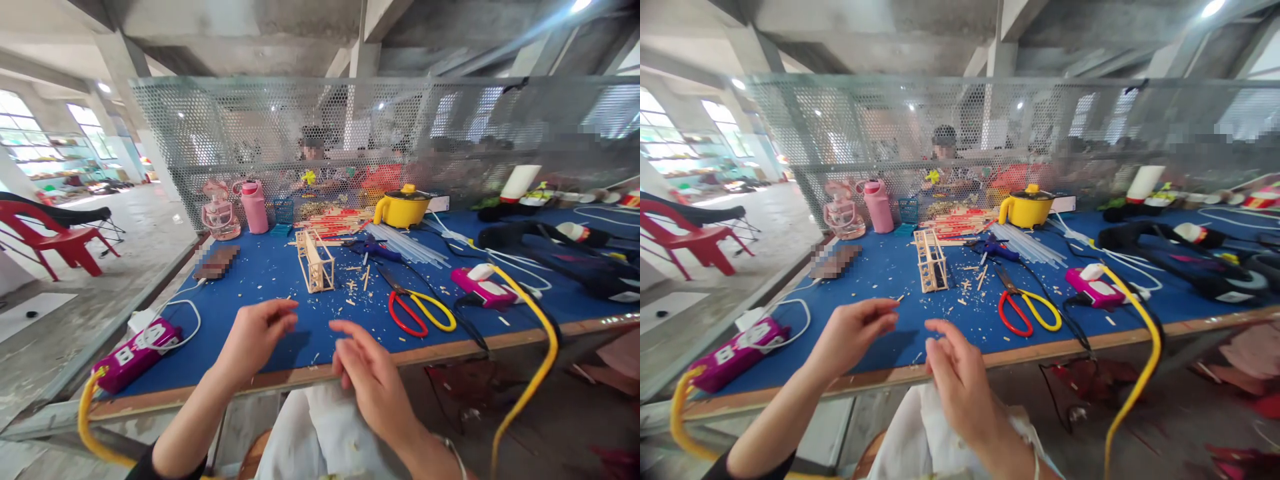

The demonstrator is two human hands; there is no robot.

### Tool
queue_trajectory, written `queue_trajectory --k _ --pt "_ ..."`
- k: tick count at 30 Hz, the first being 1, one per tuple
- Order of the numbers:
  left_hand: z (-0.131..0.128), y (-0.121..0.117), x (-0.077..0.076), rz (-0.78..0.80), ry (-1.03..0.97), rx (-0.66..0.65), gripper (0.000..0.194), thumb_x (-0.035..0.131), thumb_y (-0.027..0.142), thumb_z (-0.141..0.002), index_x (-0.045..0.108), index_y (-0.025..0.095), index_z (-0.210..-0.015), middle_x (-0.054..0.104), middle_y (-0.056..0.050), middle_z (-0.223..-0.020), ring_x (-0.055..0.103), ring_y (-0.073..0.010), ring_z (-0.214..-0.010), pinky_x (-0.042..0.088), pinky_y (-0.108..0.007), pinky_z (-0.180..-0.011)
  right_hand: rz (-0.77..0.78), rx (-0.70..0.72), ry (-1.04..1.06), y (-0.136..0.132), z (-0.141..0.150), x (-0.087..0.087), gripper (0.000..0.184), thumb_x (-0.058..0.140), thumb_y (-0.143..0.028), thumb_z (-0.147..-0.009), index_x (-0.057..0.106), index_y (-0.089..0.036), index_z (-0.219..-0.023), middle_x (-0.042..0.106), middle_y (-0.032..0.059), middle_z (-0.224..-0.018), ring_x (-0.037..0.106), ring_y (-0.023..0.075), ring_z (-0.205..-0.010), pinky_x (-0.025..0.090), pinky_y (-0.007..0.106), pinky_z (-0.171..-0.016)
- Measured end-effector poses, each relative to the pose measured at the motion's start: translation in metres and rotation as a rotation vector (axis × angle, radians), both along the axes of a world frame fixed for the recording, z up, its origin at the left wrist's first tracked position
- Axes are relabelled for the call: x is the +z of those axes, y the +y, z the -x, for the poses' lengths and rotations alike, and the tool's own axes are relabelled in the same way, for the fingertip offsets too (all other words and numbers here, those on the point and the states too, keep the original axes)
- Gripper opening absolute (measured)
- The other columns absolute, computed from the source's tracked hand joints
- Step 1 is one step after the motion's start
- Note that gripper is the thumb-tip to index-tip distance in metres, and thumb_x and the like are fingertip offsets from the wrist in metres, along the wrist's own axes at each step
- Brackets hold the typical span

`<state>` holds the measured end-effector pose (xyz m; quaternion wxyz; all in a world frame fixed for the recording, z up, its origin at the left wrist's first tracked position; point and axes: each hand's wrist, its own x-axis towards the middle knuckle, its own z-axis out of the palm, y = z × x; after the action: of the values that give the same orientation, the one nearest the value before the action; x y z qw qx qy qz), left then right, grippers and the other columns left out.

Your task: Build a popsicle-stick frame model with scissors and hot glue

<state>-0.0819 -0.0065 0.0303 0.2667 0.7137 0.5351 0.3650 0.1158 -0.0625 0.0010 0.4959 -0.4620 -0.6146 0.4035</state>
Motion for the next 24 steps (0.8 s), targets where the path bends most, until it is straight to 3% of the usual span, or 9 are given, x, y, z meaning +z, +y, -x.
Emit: queue_trajectory --k 2,4,7,11,14,16,20,24 --pt "-0.003 0.036 -0.001 0.037 0.167 0.064 0.032 0.056 0.045 -0.080 0.072 0.019 -0.090 0.070 -0.007 -0.072 0.063 -0.0207 -0.061 0.046 -0.030 -0.058 -0.057 -0.013 -0.307 0.032 -0.004 0.002 0.034 0.052 -0.033 -0.085 0.060 -0.023 -0.116 0.058 -0.0022 -0.059 0.052 0.0143 -0.054 0.040 0.026 -0.054" --pt "-0.010 0.066 -0.006 -0.061 0.307 0.086 0.038 0.071 0.047 -0.064 0.073 0.019 -0.090 0.068 -0.009 -0.076 0.062 -0.0249 -0.070 0.045 -0.031 -0.062 -0.125 -0.092 -0.450 0.065 -0.009 0.007 0.035 0.051 -0.028 -0.083 0.060 -0.021 -0.116 0.059 -0.0009 -0.064 0.053 0.0149 -0.057 0.041 0.027 -0.057" --pt "-0.022 0.094 -0.018 -0.131 0.313 0.077 0.046 0.079 0.041 -0.054 0.073 0.019 -0.093 0.066 -0.009 -0.082 0.060 -0.0252 -0.076 0.044 -0.032 -0.069 -0.251 -0.186 -0.457 0.112 -0.017 0.022 0.048 0.050 -0.024 -0.082 0.050 -0.020 -0.129 0.064 0.0052 -0.086 0.058 0.0172 -0.071 0.045 0.030 -0.068" --pt "-0.030 0.107 -0.029 -0.144 0.259 0.044 0.022 0.071 0.033 -0.064 0.074 0.020 -0.082 0.063 -0.006 -0.080 0.057 -0.0205 -0.076 0.043 -0.031 -0.074 -0.308 -0.052 -0.363 0.158 -0.022 0.037 0.037 0.056 -0.022 -0.077 0.063 -0.025 -0.113 0.066 0.0064 -0.099 0.060 0.0203 -0.089 0.042 0.035 -0.085" --pt "-0.030 0.109 -0.026 -0.161 0.189 0.020 0.013 0.065 0.029 -0.070 0.073 0.019 -0.073 0.063 -0.005 -0.078 0.058 -0.0189 -0.075 0.043 -0.030 -0.074 -0.298 -0.024 -0.255 0.174 -0.020 0.039 0.023 0.058 -0.023 -0.076 0.069 -0.024 -0.096 0.069 0.0037 -0.090 0.061 0.0194 -0.084 0.043 0.033 -0.084" --pt "-0.027 0.110 -0.017 -0.187 0.121 0.033 0.015 0.062 0.029 -0.074 0.072 0.018 -0.077 0.065 -0.006 -0.084 0.059 -0.0189 -0.079 0.044 -0.030 -0.075 -0.273 -0.042 -0.145 0.178 -0.019 0.038 0.016 0.059 -0.029 -0.077 0.069 -0.022 -0.088 0.068 0.0025 -0.078 0.061 0.0183 -0.073 0.045 0.032 -0.077" --pt "-0.025 0.113 0.010 -0.254 -0.024 0.084 0.028 0.052 0.036 -0.082 0.070 0.017 -0.093 0.064 -0.008 -0.098 0.059 -0.0193 -0.091 0.046 -0.029 -0.076 -0.181 -0.086 0.143 0.180 -0.016 0.038 0.026 0.056 -0.045 -0.078 0.062 -0.021 -0.086 0.063 0.0003 -0.064 0.058 0.0157 -0.055 0.048 0.030 -0.058" --pt "-0.030 0.117 0.025 -0.268 -0.221 0.012 0.028 0.063 0.037 -0.075 0.069 0.020 -0.096 0.062 -0.008 -0.111 0.056 -0.0218 -0.106 0.042 -0.032 -0.091 -0.095 -0.130 0.424 0.180 -0.011 0.033 0.034 0.058 -0.055 -0.073 0.056 -0.022 -0.083 0.063 -0.0008 -0.064 0.056 0.0133 -0.050 0.049 0.028 -0.053"
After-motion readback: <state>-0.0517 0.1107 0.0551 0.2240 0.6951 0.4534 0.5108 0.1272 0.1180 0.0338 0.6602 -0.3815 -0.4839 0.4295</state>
